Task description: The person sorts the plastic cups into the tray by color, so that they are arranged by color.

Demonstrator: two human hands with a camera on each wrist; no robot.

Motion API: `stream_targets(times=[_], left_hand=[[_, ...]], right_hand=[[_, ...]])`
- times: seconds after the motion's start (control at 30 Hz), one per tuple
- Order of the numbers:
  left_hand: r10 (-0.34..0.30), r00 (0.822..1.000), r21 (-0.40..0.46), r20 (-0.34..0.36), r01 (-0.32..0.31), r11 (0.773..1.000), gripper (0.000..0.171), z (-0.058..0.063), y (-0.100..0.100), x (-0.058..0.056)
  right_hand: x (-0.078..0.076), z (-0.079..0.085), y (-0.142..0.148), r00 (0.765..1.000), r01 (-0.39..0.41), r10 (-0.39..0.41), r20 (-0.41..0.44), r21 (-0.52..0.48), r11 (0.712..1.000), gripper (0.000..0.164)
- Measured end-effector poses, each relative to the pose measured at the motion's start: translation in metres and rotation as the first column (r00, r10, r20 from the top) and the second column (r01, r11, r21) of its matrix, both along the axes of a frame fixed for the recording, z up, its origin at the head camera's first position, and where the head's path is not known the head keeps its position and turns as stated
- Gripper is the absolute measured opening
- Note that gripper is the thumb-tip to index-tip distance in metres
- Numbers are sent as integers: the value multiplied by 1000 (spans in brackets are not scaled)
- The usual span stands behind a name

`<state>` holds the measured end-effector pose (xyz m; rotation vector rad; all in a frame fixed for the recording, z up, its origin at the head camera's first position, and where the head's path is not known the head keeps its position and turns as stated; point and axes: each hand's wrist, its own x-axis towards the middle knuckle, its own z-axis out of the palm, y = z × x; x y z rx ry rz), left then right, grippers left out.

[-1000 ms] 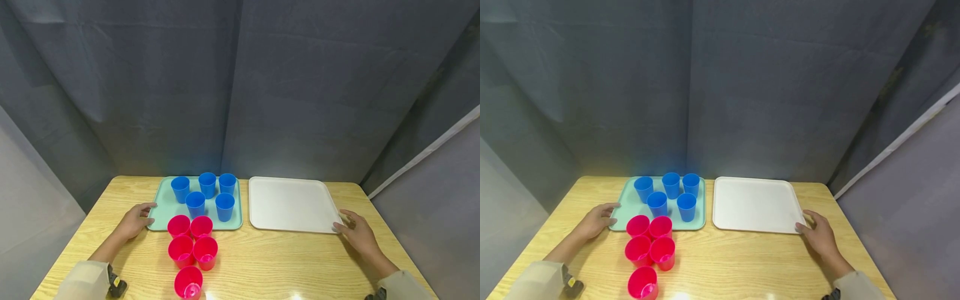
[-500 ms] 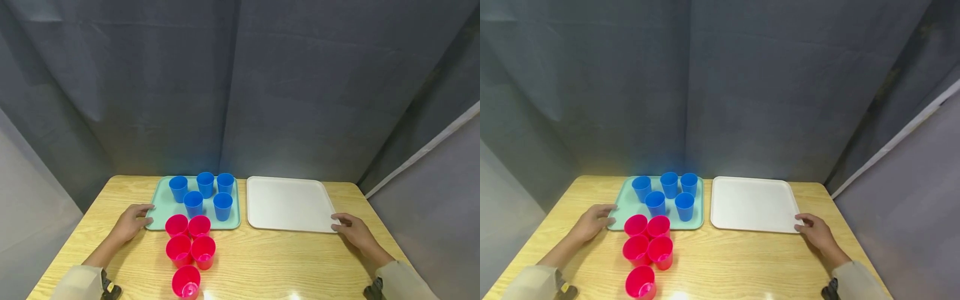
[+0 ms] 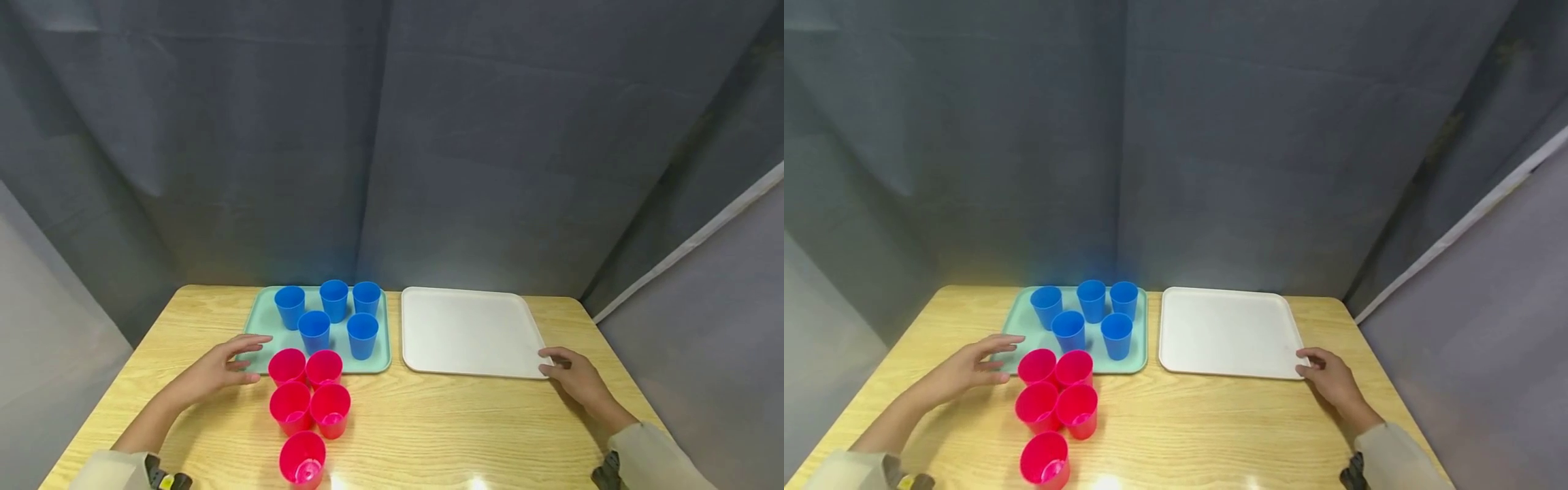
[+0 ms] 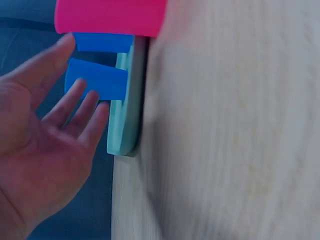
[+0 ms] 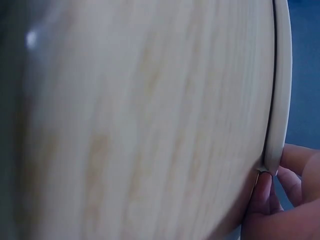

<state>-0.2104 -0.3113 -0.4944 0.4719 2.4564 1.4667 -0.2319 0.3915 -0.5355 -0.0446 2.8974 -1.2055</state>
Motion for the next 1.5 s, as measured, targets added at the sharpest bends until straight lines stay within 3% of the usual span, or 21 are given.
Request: stream_targets(times=[0.1, 0.2, 0.27, 0.37, 0.57, 0.8, 1.1, 1.3, 1.5], left_hand=[[-115, 984, 92, 136, 103, 990, 70, 3, 3, -3], [-216, 945, 179, 244, 174, 968, 70, 3, 5, -6], [-256, 923, 221, 286, 197, 955, 69, 3, 6, -8], [-289, 911, 261, 296, 214, 941, 72, 2, 10, -12], [-307, 903, 286, 299, 222, 932, 77, -2, 16, -19], [-338, 897, 275, 284, 261, 925, 69, -6, 23, -26], [-365, 892, 338, 265, 268, 902, 65, -6, 20, -26], [-356, 900, 328, 252, 266, 906, 62, 2, 16, -28], [-350, 908, 298, 231, 277, 914, 59, 24, 17, -32]], right_hand=[[0, 1, 1, 1000, 1, -1, 3, 0, 1000, 45], [1, 2, 1, 1000, 1, -1, 8, -5, 1000, 45], [1, 2, 1, 1000, 3, -3, 9, -8, 1000, 45], [1, 2, 1, 1000, 5, -5, 9, -4, 1000, 44], [2, 1, -1, 1000, 7, -7, 12, -4, 1000, 45], [3, 2, -1, 1000, 6, -6, 6, -9, 1000, 45], [3, 2, -1, 1000, 0, 0, 0, 4, 1000, 45], [2, 0, 0, 1000, 1, -1, -2, 9, 1000, 46], [1, 0, 1, 1000, 6, -6, 6, 15, 1000, 46]])
